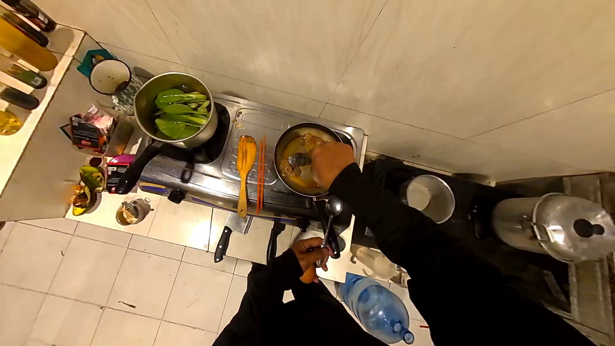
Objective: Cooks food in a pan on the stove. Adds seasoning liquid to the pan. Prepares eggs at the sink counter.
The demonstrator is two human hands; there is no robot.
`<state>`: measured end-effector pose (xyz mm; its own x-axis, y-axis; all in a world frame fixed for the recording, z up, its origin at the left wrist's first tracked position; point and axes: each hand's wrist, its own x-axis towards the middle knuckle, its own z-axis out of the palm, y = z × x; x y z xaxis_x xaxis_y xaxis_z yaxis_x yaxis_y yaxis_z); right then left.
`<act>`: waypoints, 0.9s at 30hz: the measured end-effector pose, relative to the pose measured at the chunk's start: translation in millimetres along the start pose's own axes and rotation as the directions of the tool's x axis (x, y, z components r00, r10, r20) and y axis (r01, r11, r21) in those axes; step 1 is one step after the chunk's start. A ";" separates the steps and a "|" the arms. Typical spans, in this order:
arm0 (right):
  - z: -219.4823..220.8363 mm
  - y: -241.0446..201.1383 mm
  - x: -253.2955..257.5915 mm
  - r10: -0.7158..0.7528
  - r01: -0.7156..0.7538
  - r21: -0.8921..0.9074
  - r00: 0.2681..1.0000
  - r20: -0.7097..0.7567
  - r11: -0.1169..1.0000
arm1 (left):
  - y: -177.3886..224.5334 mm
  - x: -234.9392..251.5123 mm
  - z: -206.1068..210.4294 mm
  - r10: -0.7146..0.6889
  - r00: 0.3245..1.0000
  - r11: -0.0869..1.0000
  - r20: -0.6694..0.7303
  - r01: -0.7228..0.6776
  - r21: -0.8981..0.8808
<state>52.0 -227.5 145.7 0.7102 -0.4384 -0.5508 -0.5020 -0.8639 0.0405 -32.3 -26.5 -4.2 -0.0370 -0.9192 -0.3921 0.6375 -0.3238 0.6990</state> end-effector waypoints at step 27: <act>-0.9 11.5 -2.3 -0.013 0.017 0.036 0.993 -0.121 0.999 | -1.9 -0.4 -4.7 0.040 0.998 0.999 0.048 -0.039 -0.017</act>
<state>45.0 -236.7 148.2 0.7712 -0.4539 -0.4465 -0.5067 -0.8621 0.0012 -29.9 -24.4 -8.2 -0.0485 -0.9412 -0.3344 0.6511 -0.2837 0.7039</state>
